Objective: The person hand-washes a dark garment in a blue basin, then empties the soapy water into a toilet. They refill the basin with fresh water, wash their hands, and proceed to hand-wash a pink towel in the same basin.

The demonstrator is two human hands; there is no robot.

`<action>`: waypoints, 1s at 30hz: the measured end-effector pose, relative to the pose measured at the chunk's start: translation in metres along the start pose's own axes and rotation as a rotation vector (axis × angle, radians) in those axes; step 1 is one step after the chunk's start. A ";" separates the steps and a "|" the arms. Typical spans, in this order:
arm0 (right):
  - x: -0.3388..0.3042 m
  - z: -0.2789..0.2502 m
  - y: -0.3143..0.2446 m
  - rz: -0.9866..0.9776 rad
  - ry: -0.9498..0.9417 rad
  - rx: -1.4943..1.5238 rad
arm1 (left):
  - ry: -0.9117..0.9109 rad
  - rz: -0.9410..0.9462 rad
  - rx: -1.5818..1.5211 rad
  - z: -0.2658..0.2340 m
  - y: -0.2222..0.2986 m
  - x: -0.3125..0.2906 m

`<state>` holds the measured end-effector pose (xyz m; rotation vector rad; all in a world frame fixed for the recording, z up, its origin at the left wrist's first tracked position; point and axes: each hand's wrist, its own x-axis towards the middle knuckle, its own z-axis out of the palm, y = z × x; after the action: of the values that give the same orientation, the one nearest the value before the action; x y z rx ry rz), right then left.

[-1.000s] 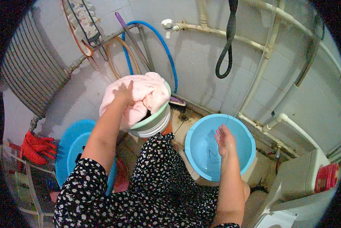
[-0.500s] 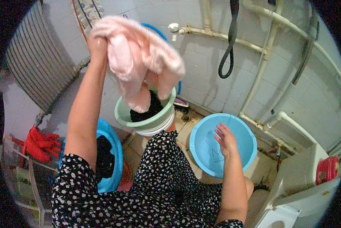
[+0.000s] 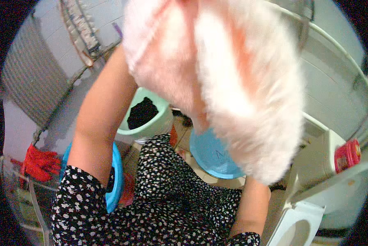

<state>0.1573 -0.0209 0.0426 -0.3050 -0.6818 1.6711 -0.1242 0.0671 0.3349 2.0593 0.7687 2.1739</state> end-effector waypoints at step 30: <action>-0.006 -0.017 0.004 0.132 0.187 -1.440 | -1.907 -0.669 1.115 -0.128 -0.052 -0.248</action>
<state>0.1648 -0.0224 0.0254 -1.5007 -1.6485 0.9611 -0.2334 -0.0187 0.0869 2.2178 1.6906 -0.9958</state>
